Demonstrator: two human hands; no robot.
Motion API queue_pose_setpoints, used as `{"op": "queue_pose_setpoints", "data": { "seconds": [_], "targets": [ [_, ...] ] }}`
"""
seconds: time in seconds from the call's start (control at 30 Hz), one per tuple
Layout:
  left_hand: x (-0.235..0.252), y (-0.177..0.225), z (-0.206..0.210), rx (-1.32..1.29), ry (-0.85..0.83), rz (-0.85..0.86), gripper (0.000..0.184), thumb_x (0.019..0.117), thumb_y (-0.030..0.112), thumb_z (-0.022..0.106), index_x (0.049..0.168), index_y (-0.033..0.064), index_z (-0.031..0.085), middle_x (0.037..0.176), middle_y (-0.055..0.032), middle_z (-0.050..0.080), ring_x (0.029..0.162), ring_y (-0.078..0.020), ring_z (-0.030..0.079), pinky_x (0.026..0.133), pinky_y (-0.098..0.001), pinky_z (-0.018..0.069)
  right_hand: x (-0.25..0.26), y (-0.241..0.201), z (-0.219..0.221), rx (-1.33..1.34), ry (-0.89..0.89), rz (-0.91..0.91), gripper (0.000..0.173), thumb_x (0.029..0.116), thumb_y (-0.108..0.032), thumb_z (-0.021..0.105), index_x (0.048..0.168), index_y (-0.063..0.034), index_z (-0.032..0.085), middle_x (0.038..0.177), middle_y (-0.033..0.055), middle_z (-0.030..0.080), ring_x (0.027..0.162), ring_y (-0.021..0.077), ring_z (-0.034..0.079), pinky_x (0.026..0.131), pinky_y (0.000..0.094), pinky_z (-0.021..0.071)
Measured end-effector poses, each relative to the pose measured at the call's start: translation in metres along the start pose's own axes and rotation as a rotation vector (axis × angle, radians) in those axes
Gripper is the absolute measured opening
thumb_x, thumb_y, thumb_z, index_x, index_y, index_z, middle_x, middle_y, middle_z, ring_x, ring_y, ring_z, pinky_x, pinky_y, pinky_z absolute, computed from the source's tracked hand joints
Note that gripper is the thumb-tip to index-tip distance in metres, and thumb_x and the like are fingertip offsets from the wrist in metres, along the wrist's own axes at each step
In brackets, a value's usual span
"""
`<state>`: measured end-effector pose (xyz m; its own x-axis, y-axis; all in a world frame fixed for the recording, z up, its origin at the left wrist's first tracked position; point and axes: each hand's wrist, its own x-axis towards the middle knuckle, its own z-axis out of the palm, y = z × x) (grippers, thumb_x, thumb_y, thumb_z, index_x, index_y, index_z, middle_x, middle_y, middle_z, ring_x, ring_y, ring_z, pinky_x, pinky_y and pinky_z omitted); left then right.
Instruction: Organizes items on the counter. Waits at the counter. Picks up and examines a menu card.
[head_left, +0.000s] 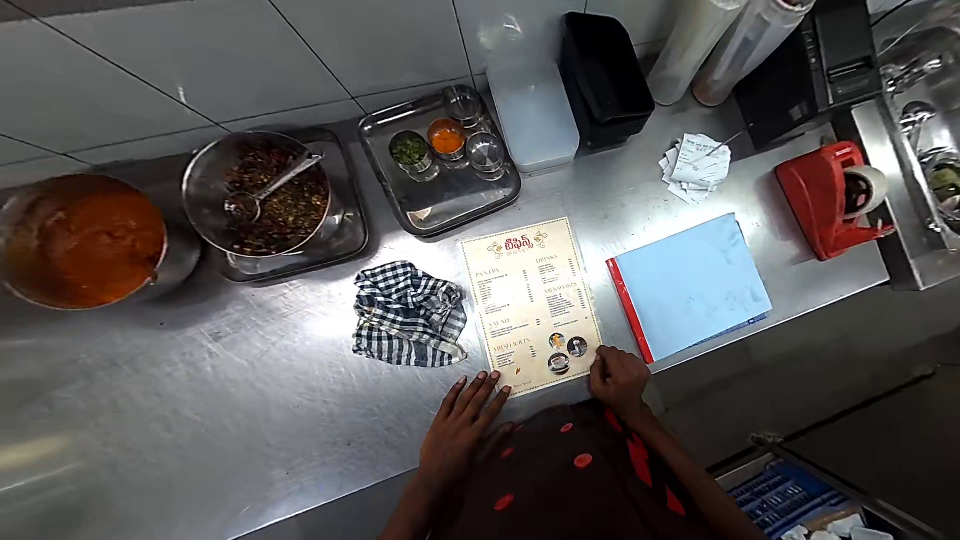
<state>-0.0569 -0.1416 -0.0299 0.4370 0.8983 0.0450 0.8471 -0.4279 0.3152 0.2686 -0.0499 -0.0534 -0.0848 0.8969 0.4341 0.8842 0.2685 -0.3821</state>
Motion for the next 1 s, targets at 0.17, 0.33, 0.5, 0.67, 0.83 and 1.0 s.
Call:
{"op": "queue_pose_setpoints", "data": {
  "seconds": [0.17,0.33,0.5,0.67,0.83,1.0],
  "targets": [
    [0.001,0.0,0.0,-0.014,0.008,-0.004,0.059,0.1015,0.058,0.048,0.153,0.0282,0.05,0.162,-0.0033,0.042,0.152,-0.0243,0.035,0.124,-0.0537,0.027,-0.001,0.005,0.0,0.025,-0.022,-0.071,0.022,0.0906,-0.028,0.057,0.086,-0.0139,0.074,0.066,-0.0001,0.063,0.057,0.0169,0.06,0.05,0.036,0.0463],
    [0.001,0.001,-0.001,-0.01,-0.013,-0.007,0.058,0.1026,0.058,0.046,0.153,0.0285,0.049,0.164,-0.0017,0.038,0.153,-0.0238,0.031,0.125,-0.0539,0.0257,0.0,0.005,0.001,-0.001,0.0,-0.068,0.024,0.0916,-0.027,0.055,0.086,-0.0136,0.074,0.068,0.0004,0.064,0.058,0.017,0.06,0.05,0.0358,0.0461],
    [0.001,0.001,-0.001,-0.014,-0.012,-0.003,0.058,0.1027,0.058,0.045,0.154,0.0297,0.049,0.165,-0.0006,0.036,0.154,-0.0226,0.028,0.126,-0.0535,0.0247,0.001,0.001,0.001,-0.016,0.017,-0.047,0.025,0.092,-0.026,0.055,0.088,-0.0117,0.074,0.069,0.0016,0.065,0.058,0.0177,0.061,0.05,0.0366,0.0461],
    [0.003,-0.002,-0.002,-0.051,0.005,-0.006,0.054,0.1034,0.057,0.045,0.152,0.033,0.051,0.166,0.0026,0.035,0.155,-0.0196,0.027,0.126,-0.0512,0.0245,0.0,-0.002,0.003,-0.062,0.031,-0.025,0.027,0.0932,-0.026,0.053,0.093,-0.0121,0.076,0.07,0.0024,0.067,0.058,0.0186,0.062,0.051,0.0378,0.0473],
    [0.004,-0.006,-0.002,-0.126,0.006,0.001,0.053,0.1046,0.055,0.043,0.153,0.0338,0.049,0.166,0.0051,0.035,0.155,-0.0169,0.026,0.127,-0.0501,0.0232,0.001,-0.002,0.005,-0.089,0.031,-0.01,0.028,0.0937,-0.027,0.051,0.092,-0.0117,0.075,0.066,0.0022,0.065,0.055,0.0188,0.061,0.049,0.0389,0.0461],
    [0.004,-0.01,0.001,-0.154,0.022,0.024,0.054,0.1044,0.056,0.043,0.152,0.0325,0.05,0.165,0.0062,0.035,0.155,-0.016,0.026,0.127,-0.0499,0.0227,0.001,-0.001,0.005,-0.083,0.043,-0.003,0.028,0.0942,-0.027,0.052,0.093,-0.012,0.075,0.066,0.0016,0.065,0.055,0.0183,0.061,0.049,0.0391,0.0466]
  ]
}}
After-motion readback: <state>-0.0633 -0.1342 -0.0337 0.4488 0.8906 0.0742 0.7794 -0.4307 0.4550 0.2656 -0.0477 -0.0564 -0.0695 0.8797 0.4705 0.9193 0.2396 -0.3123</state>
